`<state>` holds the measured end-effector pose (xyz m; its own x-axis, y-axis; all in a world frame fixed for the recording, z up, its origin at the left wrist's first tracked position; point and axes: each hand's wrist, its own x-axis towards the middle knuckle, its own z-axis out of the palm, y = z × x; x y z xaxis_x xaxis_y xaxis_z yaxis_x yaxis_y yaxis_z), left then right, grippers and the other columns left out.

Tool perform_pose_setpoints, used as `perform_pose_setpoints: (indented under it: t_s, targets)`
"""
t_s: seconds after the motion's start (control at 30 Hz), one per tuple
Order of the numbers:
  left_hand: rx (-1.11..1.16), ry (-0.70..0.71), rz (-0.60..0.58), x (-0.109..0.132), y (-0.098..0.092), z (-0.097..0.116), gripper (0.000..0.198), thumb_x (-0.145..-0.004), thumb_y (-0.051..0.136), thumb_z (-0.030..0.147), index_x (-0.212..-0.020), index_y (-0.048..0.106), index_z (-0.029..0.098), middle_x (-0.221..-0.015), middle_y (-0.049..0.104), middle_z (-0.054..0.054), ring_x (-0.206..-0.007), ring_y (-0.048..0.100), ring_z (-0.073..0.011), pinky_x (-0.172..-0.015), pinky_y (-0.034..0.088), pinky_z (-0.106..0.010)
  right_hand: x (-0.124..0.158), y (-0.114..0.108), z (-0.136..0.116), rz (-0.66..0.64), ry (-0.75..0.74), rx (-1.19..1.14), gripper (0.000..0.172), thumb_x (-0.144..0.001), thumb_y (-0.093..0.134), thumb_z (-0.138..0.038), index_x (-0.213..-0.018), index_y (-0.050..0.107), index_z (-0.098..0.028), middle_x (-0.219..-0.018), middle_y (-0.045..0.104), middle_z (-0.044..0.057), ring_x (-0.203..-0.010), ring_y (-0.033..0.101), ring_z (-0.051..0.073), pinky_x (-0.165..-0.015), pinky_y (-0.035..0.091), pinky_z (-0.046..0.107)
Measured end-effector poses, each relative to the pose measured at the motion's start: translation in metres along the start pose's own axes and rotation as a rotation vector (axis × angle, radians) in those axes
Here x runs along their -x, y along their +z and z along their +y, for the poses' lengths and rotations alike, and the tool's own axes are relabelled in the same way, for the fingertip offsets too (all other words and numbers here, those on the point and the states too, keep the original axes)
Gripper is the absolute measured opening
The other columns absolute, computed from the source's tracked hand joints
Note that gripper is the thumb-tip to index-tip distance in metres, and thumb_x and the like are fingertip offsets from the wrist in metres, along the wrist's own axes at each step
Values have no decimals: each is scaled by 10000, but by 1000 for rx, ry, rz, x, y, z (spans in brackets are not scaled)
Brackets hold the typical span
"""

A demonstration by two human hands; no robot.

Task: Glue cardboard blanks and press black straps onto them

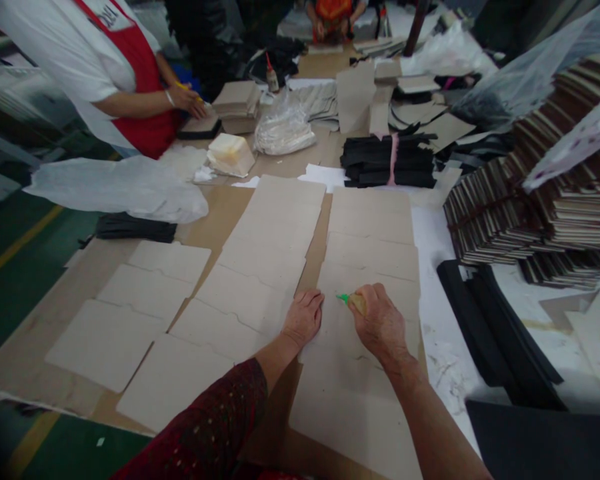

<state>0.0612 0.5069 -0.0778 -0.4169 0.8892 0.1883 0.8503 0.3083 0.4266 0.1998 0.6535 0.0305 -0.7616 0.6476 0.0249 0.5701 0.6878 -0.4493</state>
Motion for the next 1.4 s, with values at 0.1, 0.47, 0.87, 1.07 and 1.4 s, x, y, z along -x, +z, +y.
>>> perform_pose_setpoints:
  t_s: [0.1,0.47,0.87,1.07,1.4]
  targets:
    - [-1,3,13,1,0,0,343,-887,518,101,-1210,625,146,-1259,614,-107,-1169,543,-254,-1078,457,-429,-2,4,-2,24,-1,-33,163,-908,570,-398,-964,547,-246,-974,560,19,-824,568,186,-652,385,292]
    - [3,13,27,0,-2,0,338,-871,532,88,-1190,630,136,-1240,619,-111,-1158,545,-252,-1080,462,-424,-11,5,-1,40,12,-6,152,-898,579,-381,-958,545,-246,-978,560,19,-824,561,189,-639,366,294]
    - [-9,1,15,0,-2,0,356,-853,540,84,-1194,622,145,-1231,617,-107,-1156,541,-246,-1069,467,-416,11,-5,2,-2,231,-211,305,-842,593,-514,-980,590,-243,-975,617,37,-801,590,202,-674,428,331]
    - [-4,-1,24,-1,-3,0,373,-819,557,69,-1176,623,150,-1217,620,-106,-1148,538,-255,-1054,480,-422,37,-21,44,258,479,-442,500,-718,690,-586,-1030,611,-203,-923,635,56,-800,592,225,-715,488,393]
    - [5,1,34,-1,-2,-2,428,-798,554,54,-1202,605,187,-1234,609,-102,-1157,540,-267,-1032,494,-458,54,-37,98,355,429,-182,457,-767,653,-617,-977,620,-213,-983,587,69,-870,579,248,-770,472,418]
